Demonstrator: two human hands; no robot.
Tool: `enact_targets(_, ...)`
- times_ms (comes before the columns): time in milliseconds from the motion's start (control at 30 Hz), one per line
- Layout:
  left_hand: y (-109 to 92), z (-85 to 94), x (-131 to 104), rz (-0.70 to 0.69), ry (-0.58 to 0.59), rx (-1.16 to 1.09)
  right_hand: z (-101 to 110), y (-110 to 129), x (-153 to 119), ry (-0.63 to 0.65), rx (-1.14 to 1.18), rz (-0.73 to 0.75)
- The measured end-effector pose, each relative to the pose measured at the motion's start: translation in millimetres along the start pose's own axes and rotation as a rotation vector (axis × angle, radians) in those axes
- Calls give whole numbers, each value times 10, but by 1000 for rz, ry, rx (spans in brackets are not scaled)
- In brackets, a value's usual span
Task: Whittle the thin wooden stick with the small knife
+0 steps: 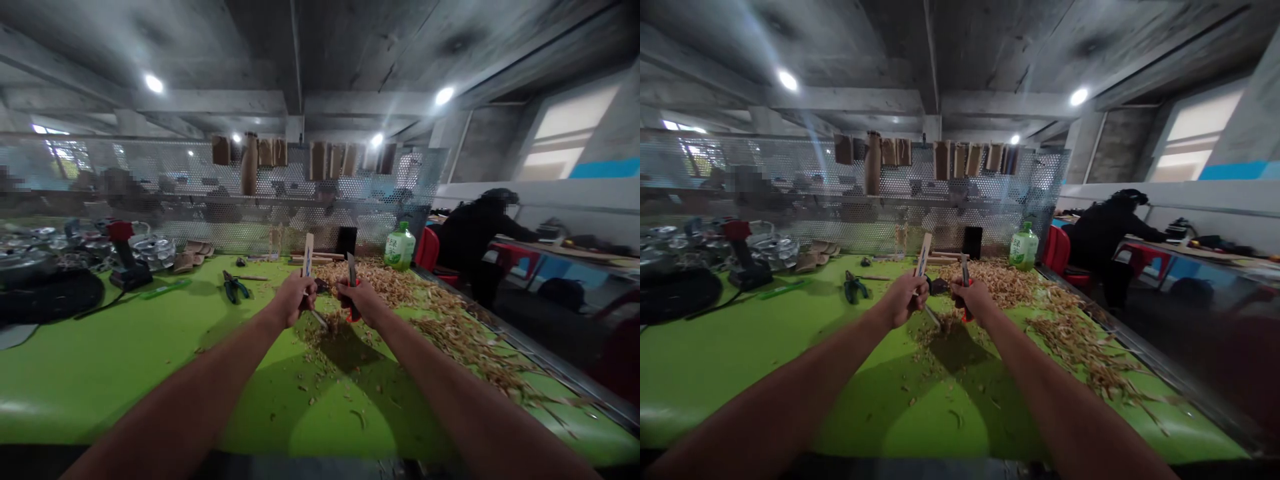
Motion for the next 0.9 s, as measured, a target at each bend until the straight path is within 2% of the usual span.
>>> enact_targets(100,21,-70,-7,3,49,-25,5,115,-21,-54,-215,45)
enact_targets(233,47,-162,-33,36,87,-27,-51,362,-105,-138,-723,115)
enact_targets(300,46,-241,-52,44,123,-11,-120,421,-145,-133,-954,87)
enact_targets(400,42,-321,-85,59,130,17,-197,458,-199,-119,-1184,11)
enact_targets(600,72,-339,-102,108,92,47,-302,516,-228,-89,-1407,-42)
enact_targets(900,74,-433,-136,133,112,37,-186,531,-157,-134,-1452,-47)
Point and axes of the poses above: each hand's wrist, its own x-axis towards the middle knuckle, its own z-axis out of the back of the hand, y = z × x, the point moved 8 cm from there along x, towards the middle knuckle, and after that the axes turned 14 degrees about y, right-handed, at the moved point
